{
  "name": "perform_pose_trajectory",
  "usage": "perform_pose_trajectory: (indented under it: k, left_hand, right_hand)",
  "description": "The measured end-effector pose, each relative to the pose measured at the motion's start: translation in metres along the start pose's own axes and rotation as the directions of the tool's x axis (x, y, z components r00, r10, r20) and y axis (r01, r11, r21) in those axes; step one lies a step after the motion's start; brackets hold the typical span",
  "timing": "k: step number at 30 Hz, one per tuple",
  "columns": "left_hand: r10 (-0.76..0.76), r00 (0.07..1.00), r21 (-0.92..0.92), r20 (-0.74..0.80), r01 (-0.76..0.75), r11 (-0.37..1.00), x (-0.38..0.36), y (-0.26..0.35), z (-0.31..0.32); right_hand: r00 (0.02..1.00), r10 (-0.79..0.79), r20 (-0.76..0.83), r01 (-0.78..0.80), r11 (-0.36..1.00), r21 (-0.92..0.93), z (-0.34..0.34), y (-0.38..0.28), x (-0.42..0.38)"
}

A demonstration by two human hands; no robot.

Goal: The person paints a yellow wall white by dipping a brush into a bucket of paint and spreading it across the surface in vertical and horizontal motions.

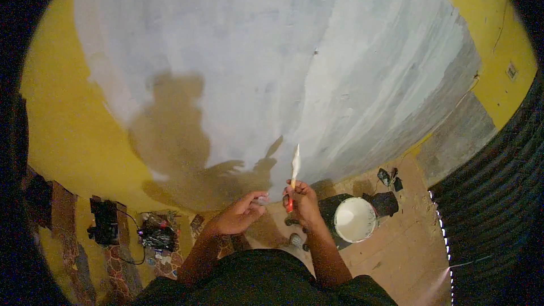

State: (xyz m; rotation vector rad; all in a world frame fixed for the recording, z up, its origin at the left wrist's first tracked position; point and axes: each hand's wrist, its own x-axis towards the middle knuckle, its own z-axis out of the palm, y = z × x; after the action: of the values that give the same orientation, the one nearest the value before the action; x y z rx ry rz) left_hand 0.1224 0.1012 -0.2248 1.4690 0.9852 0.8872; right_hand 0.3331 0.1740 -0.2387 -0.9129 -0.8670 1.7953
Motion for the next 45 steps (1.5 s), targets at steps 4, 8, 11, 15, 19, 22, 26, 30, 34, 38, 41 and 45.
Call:
perform_pose_trajectory:
  k: [4, 8, 11, 15, 19, 22, 26, 30, 34, 38, 41, 45]
  left_hand:
    - [0.050, 0.999, -0.047, -0.022, -0.051, 0.998, -0.012, 0.010, -0.015]
    - [0.086, 0.996, -0.067, 0.014, -0.085, 0.994, -0.022, 0.001, -0.022]
    - [0.058, 0.997, 0.018, 0.049, -0.059, 0.998, -0.027, 0.007, -0.026]
    - [0.037, 0.995, -0.072, 0.095, -0.030, 0.997, -0.027, 0.009, -0.030]
    - [0.000, 0.996, -0.058, 0.092, 0.005, 0.998, -0.028, 0.018, -0.037]
    - [-0.005, 0.997, -0.079, 0.083, 0.012, 0.997, -0.026, 0.016, -0.042]
    - [0.028, 0.999, -0.048, 0.043, -0.025, 0.999, -0.021, 0.003, -0.044]
    - [0.093, 0.996, -0.080, 0.013, -0.092, 0.993, -0.018, 0.006, -0.046]
    - [0.026, 0.998, -0.069, 0.057, -0.022, 0.997, -0.015, 0.017, -0.049]
    - [0.056, 0.996, -0.060, 0.072, -0.052, 0.997, -0.004, 0.011, -0.045]
    - [0.072, 0.996, -0.054, 0.059, -0.069, 0.996, 0.002, 0.014, -0.038]
    - [0.011, 0.998, -0.029, 0.067, -0.009, 1.000, 0.008, 0.027, -0.034]
  right_hand:
    - [0.988, -0.097, -0.124, 0.078, 0.986, -0.150, 0.021, 0.003, -0.001]
    - [0.979, -0.122, -0.162, 0.097, 0.983, -0.155, 0.034, 0.002, 0.012]
    - [0.934, -0.273, -0.230, 0.231, 0.954, -0.192, 0.076, -0.029, 0.025]
    - [0.868, -0.466, -0.173, 0.423, 0.875, -0.236, 0.123, -0.084, 0.047]
    - [0.930, -0.351, -0.110, 0.280, 0.870, -0.407, 0.119, -0.076, 0.095]
    - [0.987, -0.046, -0.152, -0.031, 0.884, -0.467, 0.085, -0.027, 0.113]
    - [0.933, 0.278, -0.228, -0.350, 0.848, -0.398, 0.026, 0.056, 0.106]
    - [0.905, 0.329, -0.270, -0.416, 0.819, -0.395, 0.019, 0.055, 0.091]
    - [0.971, 0.127, -0.203, -0.229, 0.737, -0.636, 0.060, -0.051, 0.076]
    - [0.988, -0.148, -0.035, 0.110, 0.856, -0.505, 0.120, -0.170, 0.047]
    - [0.975, -0.221, 0.040, 0.209, 0.827, -0.522, 0.141, -0.206, 0.032]
    - [0.987, -0.161, 0.014, 0.150, 0.876, -0.459, 0.108, -0.160, 0.059]
